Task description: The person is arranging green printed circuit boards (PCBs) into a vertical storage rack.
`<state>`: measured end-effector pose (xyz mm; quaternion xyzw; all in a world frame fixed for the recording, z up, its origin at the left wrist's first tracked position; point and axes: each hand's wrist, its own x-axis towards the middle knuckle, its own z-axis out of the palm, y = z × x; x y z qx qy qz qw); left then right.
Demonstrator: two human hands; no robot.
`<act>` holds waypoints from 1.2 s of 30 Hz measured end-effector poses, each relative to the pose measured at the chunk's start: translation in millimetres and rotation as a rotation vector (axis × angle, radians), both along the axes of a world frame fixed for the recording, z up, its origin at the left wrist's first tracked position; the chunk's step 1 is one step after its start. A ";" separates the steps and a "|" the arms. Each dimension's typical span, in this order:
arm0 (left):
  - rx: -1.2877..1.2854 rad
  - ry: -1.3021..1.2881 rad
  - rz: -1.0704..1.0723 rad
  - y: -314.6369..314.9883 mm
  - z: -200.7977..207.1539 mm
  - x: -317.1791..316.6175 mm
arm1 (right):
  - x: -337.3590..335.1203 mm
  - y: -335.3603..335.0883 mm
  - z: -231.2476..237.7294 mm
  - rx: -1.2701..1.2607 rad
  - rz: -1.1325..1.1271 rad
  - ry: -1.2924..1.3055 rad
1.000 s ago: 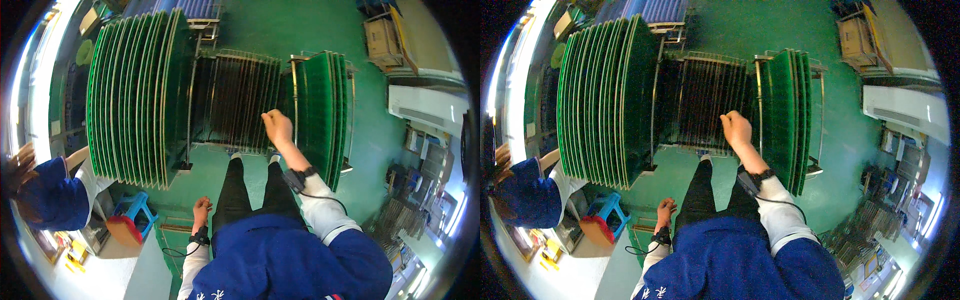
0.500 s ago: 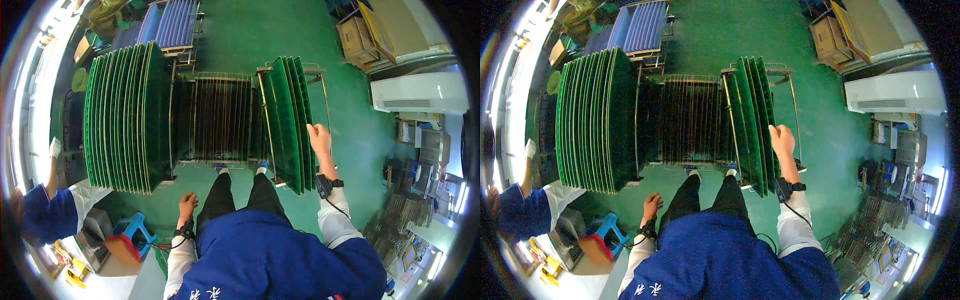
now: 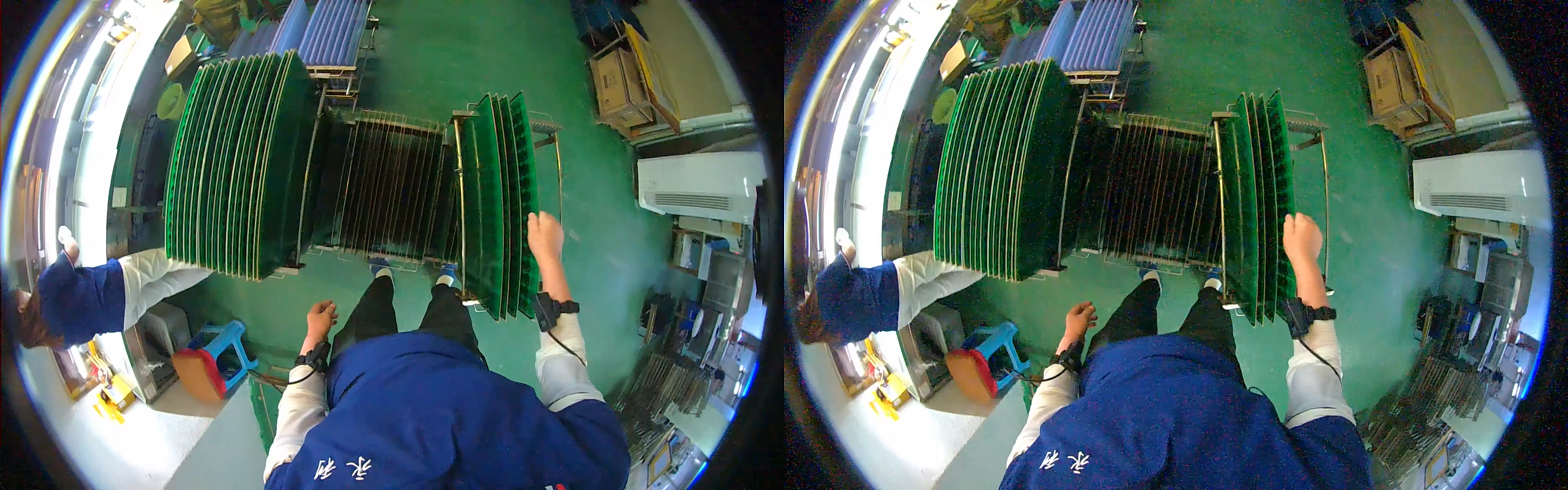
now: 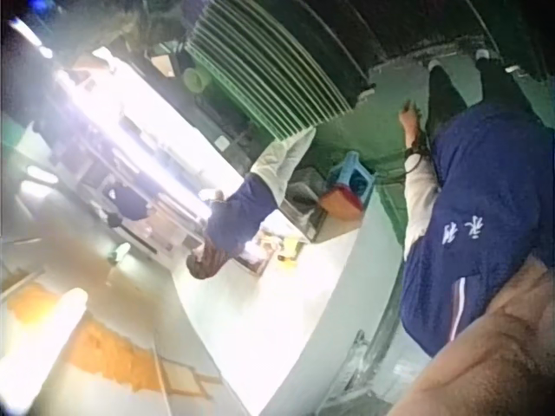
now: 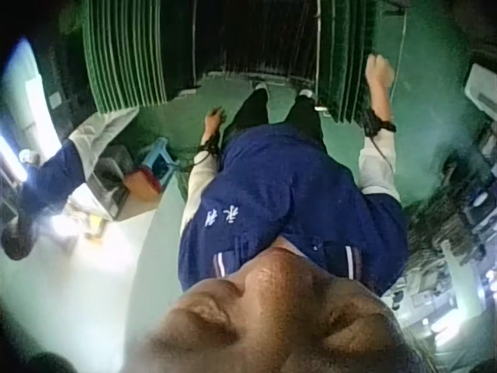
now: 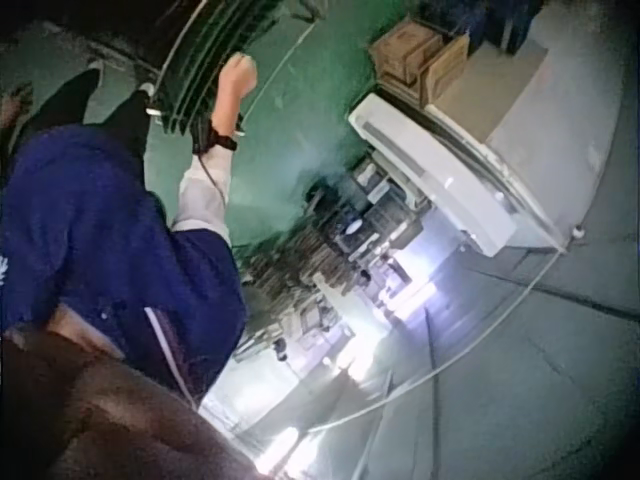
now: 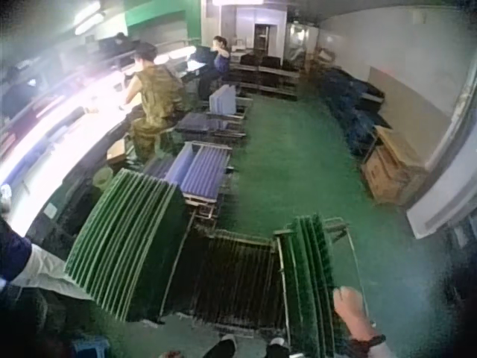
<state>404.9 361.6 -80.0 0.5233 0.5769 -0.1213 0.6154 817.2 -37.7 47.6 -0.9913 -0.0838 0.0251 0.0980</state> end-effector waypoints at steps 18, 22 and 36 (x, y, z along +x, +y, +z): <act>0.006 -0.057 -0.017 1.3 -26.2 3.5 | -41.5 -19.9 294.5 0.297 -0.126 -0.589; 0.025 -0.050 -0.011 5.4 -18.8 9.0 | -48.8 16.9 322.2 0.962 -0.355 -0.714; 0.012 -0.012 0.052 9.5 -2.6 -30.4 | -26.7 156.0 133.6 0.825 -0.018 -0.071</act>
